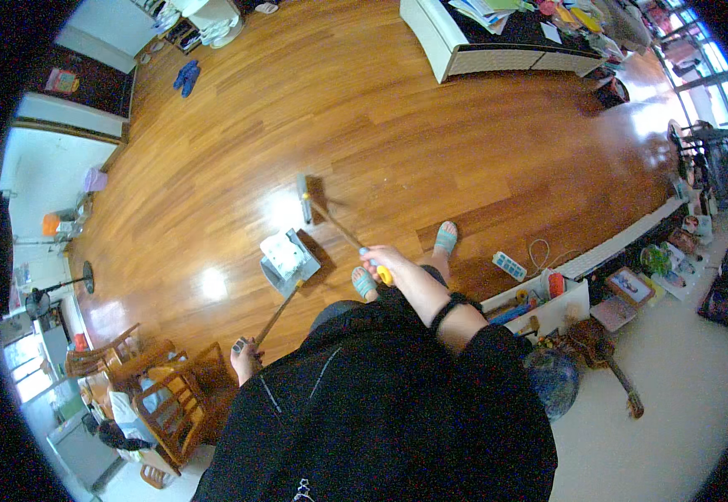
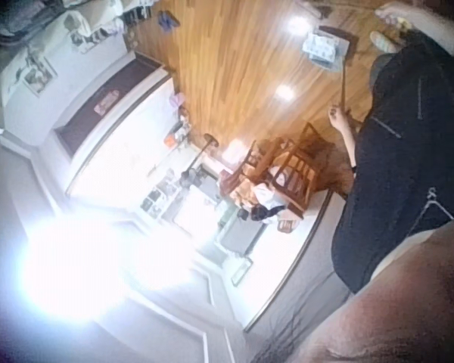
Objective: The person sweeps a wooden floor with a broom and dustpan, moving from the kitchen area into the living room and back. They gather debris into the dustpan and continue sweeping around furniture and cluttered areas.
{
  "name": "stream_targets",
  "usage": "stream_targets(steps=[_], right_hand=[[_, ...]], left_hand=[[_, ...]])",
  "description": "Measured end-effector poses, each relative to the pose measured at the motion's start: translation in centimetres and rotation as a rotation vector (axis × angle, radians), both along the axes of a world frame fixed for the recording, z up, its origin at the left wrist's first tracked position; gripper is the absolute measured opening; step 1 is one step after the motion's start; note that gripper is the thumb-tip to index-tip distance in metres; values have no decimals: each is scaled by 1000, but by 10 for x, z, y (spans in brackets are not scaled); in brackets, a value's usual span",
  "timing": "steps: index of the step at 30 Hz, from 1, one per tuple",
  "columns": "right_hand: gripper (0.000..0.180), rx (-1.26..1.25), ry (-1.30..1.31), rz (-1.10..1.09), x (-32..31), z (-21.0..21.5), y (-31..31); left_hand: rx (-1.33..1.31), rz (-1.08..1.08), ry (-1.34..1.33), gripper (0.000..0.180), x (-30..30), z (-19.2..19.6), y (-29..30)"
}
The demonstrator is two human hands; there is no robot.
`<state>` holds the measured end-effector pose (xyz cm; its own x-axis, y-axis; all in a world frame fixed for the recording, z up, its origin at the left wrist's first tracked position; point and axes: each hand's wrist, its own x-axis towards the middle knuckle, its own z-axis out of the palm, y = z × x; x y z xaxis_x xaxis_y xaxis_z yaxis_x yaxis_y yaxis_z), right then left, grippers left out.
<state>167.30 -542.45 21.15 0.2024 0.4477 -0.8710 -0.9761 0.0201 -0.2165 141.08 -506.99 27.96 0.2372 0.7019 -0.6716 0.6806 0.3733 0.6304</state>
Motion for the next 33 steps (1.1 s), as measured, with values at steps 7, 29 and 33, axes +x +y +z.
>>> stream_targets(steps=[7,29,33], right_hand=[[18,-36,101,192,30,-69,-38],[17,-568,-163,-276,175,34,-535],[19,-476,-324,-164,174,52,-488]], left_hand=[[66,31,20,19,16,21,-61],[72,-40,66,19,214,39,-286],[41,-70,6,22,260,48,-316]])
